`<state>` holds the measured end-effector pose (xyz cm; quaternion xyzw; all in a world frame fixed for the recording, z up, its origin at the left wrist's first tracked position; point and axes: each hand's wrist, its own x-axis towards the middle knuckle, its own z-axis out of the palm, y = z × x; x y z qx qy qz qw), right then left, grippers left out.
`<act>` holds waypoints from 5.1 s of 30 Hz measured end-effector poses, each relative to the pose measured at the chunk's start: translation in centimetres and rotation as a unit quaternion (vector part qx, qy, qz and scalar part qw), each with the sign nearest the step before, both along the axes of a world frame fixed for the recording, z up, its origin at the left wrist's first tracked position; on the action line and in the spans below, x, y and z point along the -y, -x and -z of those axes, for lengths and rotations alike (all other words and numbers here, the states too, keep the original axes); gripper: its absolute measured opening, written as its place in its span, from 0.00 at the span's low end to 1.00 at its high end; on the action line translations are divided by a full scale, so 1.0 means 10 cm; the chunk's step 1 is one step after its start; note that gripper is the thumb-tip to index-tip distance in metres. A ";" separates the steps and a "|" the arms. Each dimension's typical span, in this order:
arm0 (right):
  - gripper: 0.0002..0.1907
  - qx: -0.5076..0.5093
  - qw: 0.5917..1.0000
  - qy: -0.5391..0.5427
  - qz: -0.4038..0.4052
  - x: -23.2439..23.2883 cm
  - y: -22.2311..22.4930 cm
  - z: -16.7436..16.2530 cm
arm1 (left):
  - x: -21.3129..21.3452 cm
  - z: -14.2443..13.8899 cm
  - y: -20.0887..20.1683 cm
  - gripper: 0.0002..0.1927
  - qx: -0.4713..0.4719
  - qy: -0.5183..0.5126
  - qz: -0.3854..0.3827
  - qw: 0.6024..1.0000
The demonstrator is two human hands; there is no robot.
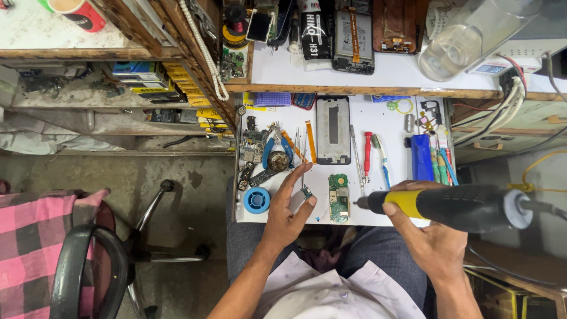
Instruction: The person cleans a small green circuit board with a liquid and a toothbrush, then uses a metal tool to scrape or adjust components on the board. Finally, the person uses a heat gun to apply heat to the circuit board while holding it with tweezers.
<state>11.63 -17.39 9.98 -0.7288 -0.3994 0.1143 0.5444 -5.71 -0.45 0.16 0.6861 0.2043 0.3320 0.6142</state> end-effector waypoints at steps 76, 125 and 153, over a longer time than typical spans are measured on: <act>0.15 0.046 0.999 0.001 -0.018 0.04 0.10 -0.11 | 0.04 -0.03 -0.08 0.32 0.006 -0.143 -0.069 0.987; 0.13 0.066 0.995 -0.073 -0.004 0.14 0.16 -0.01 | 0.06 -0.07 -0.11 0.32 0.043 -0.046 -0.039 0.997; 0.16 -0.005 0.999 -0.048 0.001 0.00 0.05 0.14 | 0.17 0.14 -0.16 0.23 -0.070 -0.186 -0.113 0.973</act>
